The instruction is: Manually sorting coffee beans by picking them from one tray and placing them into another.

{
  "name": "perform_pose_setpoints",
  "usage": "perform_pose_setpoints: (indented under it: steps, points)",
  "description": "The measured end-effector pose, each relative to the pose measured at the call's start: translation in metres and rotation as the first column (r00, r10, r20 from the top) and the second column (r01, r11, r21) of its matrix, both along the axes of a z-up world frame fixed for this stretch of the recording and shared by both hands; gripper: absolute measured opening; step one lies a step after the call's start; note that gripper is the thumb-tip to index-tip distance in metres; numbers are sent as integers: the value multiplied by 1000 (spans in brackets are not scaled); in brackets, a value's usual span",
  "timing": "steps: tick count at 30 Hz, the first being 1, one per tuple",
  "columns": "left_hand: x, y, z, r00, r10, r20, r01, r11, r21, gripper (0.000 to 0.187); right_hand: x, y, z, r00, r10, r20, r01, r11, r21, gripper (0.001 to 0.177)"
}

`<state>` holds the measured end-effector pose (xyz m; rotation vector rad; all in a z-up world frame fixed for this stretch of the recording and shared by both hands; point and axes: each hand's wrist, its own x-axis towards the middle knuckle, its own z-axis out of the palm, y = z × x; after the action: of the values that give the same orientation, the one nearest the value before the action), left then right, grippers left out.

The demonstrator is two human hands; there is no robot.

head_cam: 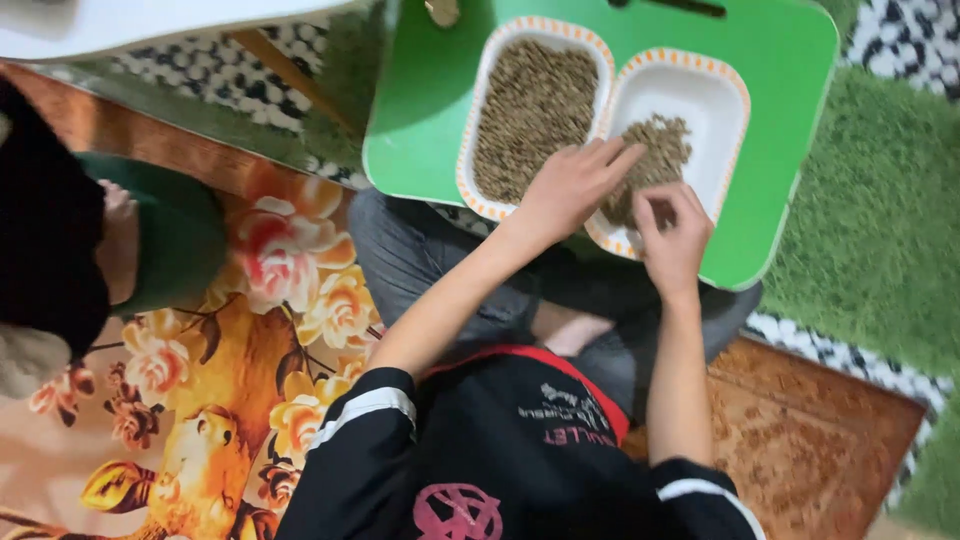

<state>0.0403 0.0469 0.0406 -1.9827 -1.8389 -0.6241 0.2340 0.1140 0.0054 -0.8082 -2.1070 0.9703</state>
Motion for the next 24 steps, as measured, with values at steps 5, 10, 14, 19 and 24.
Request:
perform_pose_setpoints:
  steps: [5, 10, 14, 19, 24]
  points:
    - [-59, -5, -8, 934, 347, 89, -325, 925, -198, 42, -4, -10, 14, 998, -35, 60, 32, 998, 51, 7]
    - [-65, -7, -15, 939, 326, 107, -276, 902, -331, 50, -10, -12, 17, 997, -56, 51, 56, 998, 3, 8]
    - [-68, -5, -21, 945, 263, 193, -155, 882, -444, 57, -15, -12, 19, 997, -76, 10, 77, 996, -37, 8]
    - [-77, -5, -12, 929, 211, 303, -87, 922, -376, 47, -19, -14, 18, 995, -93, 24, 94, 995, -26, 7]
    - [-85, 8, -5, 948, 197, 251, -88, 918, -386, 33, -18, -11, 19, 995, -95, 25, 95, 995, -4, 6]
